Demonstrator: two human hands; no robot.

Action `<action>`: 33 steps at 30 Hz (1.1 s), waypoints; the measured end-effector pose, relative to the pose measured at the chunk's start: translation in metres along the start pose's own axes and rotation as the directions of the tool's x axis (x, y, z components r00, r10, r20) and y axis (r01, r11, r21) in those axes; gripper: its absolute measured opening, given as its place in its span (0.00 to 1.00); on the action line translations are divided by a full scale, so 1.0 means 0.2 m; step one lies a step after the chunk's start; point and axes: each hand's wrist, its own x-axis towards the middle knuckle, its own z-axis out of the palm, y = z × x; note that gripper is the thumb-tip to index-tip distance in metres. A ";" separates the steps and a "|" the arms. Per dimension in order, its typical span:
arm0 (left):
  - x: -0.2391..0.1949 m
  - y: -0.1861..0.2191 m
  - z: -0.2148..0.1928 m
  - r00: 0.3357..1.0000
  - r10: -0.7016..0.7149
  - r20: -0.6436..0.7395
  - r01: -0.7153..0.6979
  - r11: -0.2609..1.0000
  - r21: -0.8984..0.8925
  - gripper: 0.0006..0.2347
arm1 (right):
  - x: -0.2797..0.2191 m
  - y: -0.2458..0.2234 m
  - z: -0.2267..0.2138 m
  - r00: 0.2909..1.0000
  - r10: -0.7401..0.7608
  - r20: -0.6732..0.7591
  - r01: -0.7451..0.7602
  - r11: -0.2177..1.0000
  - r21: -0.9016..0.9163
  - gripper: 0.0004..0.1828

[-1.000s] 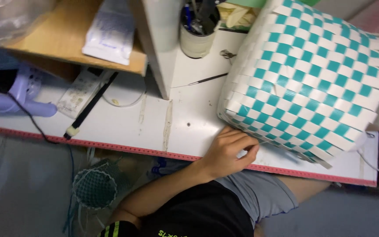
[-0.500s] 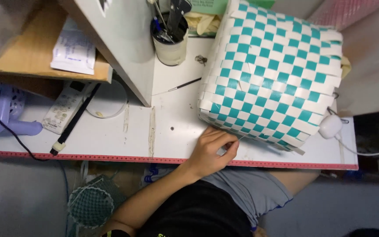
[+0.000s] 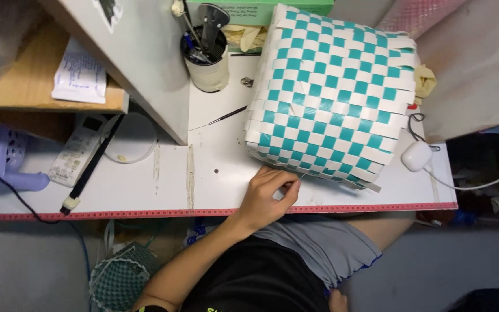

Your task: Tightening and tucking the ends of woven plastic strips into a basket to secure them, occasionally using a lighter to seal ends.

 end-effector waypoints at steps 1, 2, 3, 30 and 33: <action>0.00 0.00 0.00 1.000 0.006 0.007 -0.006 1.000 -0.004 0.03 | -0.11 -0.10 -0.07 1.000 0.005 -0.001 -0.005 1.000 0.009 0.34; 0.00 0.01 0.00 1.000 0.011 0.003 -0.011 1.000 -0.003 0.03 | -0.23 -0.21 -0.13 0.999 -0.016 -0.044 0.010 0.993 -0.116 0.24; 0.00 0.01 0.00 1.000 0.018 0.000 -0.018 1.000 -0.002 0.03 | -0.34 -0.31 -0.20 0.996 -0.039 -0.084 0.018 0.971 -0.239 0.15; 0.02 0.02 0.01 1.000 -0.003 0.016 0.002 1.000 0.013 0.02 | -0.75 -0.55 -0.37 0.938 -0.132 -0.320 0.024 0.947 -0.321 0.13; 0.02 0.02 0.00 0.999 -0.015 0.032 0.014 1.000 0.008 0.02 | -0.66 -0.50 -0.30 0.951 -0.301 -0.069 0.221 0.821 -0.527 0.09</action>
